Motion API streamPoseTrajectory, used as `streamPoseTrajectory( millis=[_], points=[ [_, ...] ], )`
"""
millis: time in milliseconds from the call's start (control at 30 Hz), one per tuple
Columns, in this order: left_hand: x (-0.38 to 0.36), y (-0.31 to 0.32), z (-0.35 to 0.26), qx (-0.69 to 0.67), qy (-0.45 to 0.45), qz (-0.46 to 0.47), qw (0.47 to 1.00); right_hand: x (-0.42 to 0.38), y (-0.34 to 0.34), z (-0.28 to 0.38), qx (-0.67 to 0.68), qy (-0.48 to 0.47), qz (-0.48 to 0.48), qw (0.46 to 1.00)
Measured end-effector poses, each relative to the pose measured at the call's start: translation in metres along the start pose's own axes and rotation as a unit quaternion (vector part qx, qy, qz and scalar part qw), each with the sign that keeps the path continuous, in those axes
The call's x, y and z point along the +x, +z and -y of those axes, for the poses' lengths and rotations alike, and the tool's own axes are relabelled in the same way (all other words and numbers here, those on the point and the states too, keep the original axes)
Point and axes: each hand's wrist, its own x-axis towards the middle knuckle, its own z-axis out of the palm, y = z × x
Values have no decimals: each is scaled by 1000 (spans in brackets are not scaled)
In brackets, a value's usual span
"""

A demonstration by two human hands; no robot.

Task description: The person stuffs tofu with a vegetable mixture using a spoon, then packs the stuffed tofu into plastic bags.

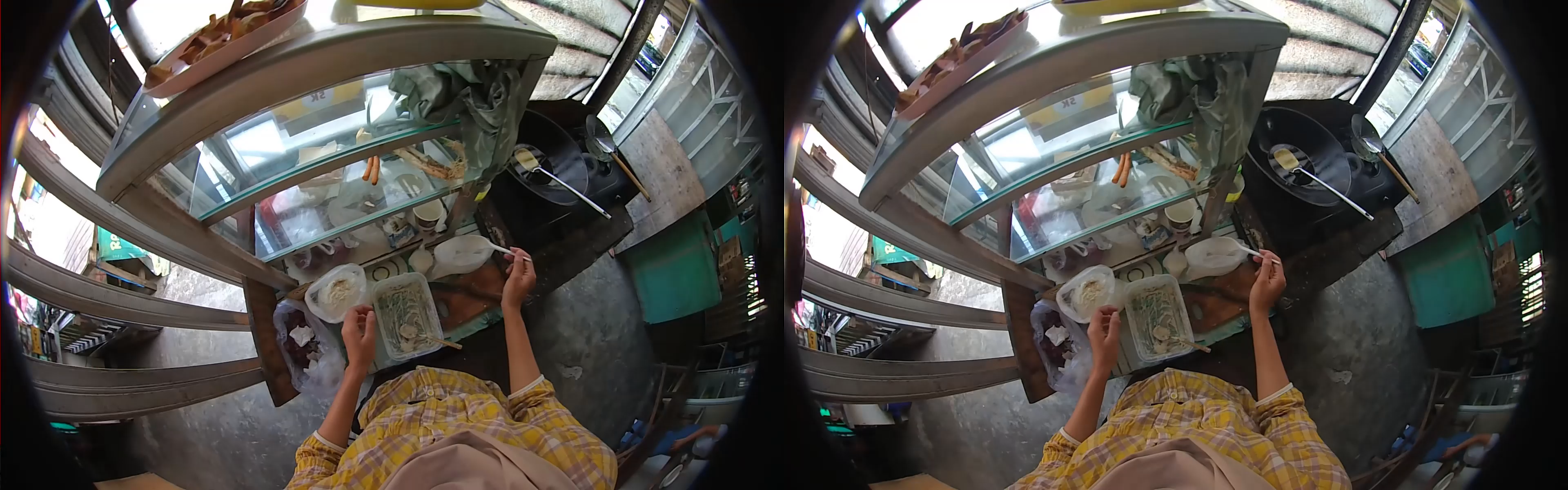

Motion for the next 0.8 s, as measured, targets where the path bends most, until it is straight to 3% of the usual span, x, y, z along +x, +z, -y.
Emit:
streamPoseTrajectory(
  millis=[67,167,267,400,567,700,800],
  points=[
    [1,23,-18,-6,-23,41,999,11,-13,3,-139,-72,33,987],
    [12,65,-19,169,148,98,970,22,-17,-19,-173,-246,134,944],
    [22,119,-46,300,203,106,926,16,-13,-21,-201,-239,217,925],
    [50,185,-22,437,276,69,853,23,-14,-29,-196,-204,307,909],
    [64,214,11,532,314,51,785,43,-20,-41,-161,-143,321,922],
    [61,206,8,505,325,86,795,57,-17,-52,-122,-137,321,929],
    [51,192,2,481,342,119,798,70,-10,-64,-160,-264,291,906]
  ],
)
